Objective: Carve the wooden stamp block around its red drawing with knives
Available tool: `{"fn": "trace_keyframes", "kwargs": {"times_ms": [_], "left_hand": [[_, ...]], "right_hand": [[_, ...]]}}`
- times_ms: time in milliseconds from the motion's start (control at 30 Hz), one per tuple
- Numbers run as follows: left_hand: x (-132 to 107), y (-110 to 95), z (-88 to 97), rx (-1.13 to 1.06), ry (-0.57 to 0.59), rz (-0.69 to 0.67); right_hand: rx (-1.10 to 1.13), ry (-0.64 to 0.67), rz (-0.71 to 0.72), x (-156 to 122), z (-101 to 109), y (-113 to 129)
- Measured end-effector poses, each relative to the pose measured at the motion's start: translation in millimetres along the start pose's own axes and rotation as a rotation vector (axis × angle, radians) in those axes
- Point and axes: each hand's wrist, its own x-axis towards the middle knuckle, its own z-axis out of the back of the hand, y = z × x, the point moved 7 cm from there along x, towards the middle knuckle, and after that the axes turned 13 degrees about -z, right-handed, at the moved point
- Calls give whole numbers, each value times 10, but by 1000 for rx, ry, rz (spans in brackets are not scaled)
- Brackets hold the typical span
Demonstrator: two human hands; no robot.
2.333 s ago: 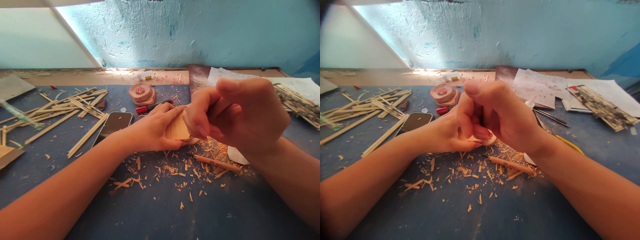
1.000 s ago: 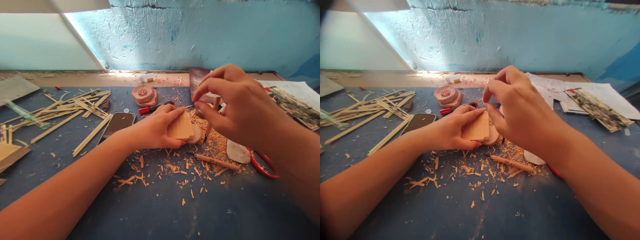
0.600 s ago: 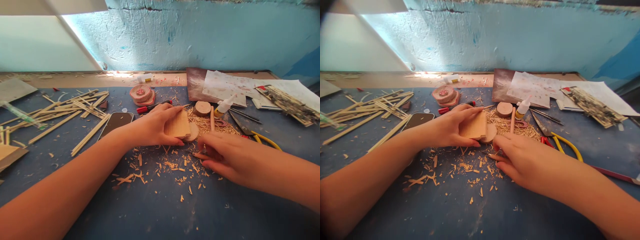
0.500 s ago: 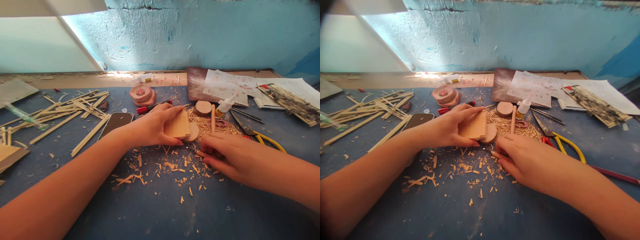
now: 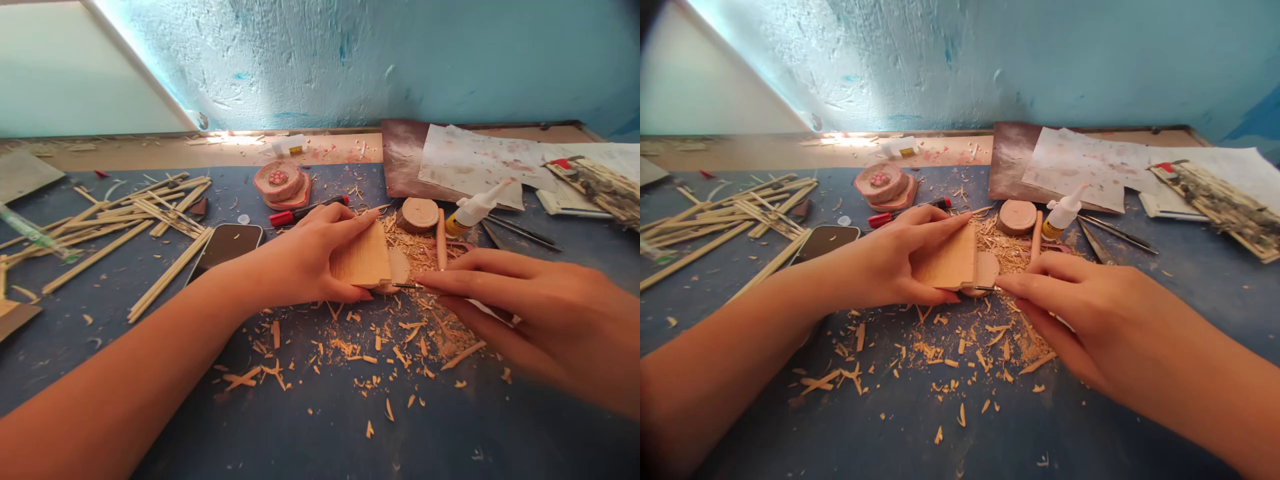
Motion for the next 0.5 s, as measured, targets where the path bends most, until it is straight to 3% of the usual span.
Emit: {"fn": "trace_keyframes", "kwargs": {"times_ms": [300,500], "left_hand": [[-10,13,3,12,-2,6],[-10,8,0,7,-9,-2]], "right_hand": [[0,-41,-40,-97,53,-97],[-133,-71,-2,-121,14,-79]]}}
